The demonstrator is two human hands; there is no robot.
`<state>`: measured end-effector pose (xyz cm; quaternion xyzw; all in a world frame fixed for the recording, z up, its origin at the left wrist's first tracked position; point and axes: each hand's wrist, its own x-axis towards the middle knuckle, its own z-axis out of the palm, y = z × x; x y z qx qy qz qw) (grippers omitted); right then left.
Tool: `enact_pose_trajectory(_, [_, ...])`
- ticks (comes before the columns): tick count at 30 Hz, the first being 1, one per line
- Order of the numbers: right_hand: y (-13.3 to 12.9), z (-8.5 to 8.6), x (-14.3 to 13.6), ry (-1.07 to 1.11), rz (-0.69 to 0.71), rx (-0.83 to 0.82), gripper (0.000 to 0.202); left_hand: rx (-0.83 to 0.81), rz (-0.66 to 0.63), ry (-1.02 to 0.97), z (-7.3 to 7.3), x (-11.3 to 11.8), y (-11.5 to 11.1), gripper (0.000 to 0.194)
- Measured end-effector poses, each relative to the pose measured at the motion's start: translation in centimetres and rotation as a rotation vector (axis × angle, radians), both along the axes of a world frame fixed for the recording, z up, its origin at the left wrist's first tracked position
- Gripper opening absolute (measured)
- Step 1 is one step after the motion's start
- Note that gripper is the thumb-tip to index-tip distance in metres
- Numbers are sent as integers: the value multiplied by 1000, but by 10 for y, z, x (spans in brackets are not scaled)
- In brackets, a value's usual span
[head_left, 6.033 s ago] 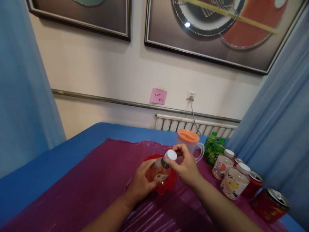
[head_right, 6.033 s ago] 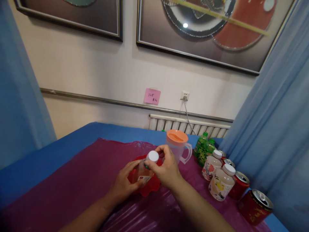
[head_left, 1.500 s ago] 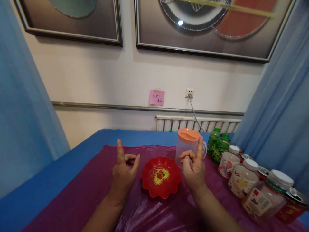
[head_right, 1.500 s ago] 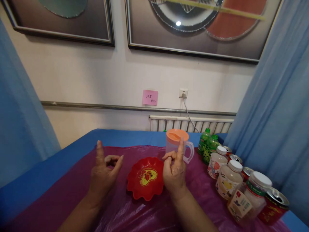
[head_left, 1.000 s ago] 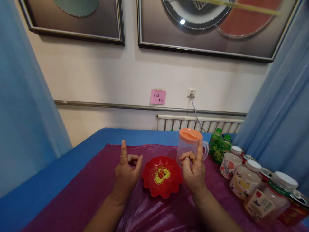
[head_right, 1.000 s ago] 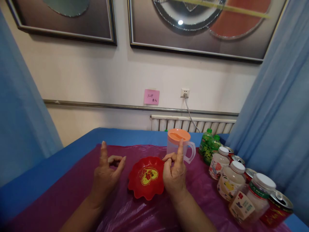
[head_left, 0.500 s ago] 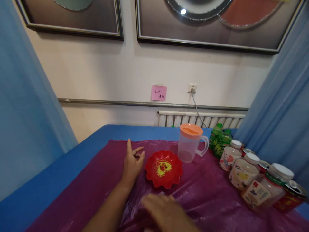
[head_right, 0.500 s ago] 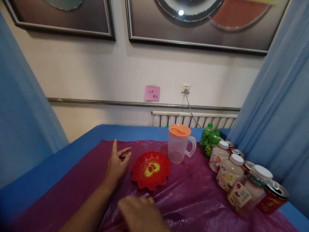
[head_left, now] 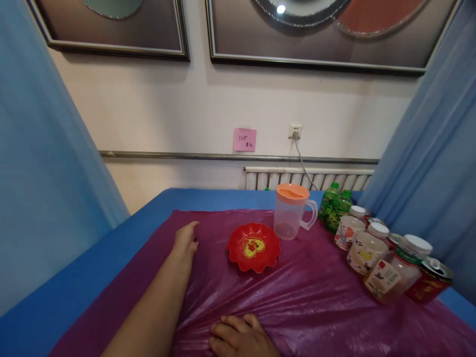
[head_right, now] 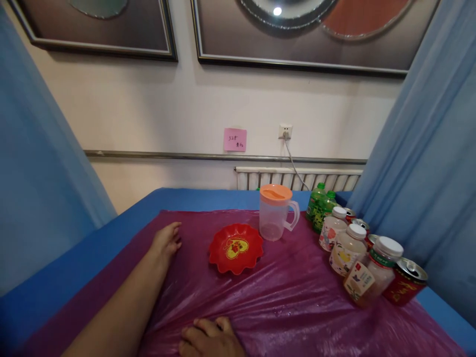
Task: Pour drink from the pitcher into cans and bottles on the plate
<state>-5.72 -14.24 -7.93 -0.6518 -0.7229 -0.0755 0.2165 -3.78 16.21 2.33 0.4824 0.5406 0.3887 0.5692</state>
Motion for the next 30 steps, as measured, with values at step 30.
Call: enact_pose_trajectory(30, [-80, -1, 53, -19, -102, 384, 18, 664, -562, 1076, -36, -37, 82, 63])
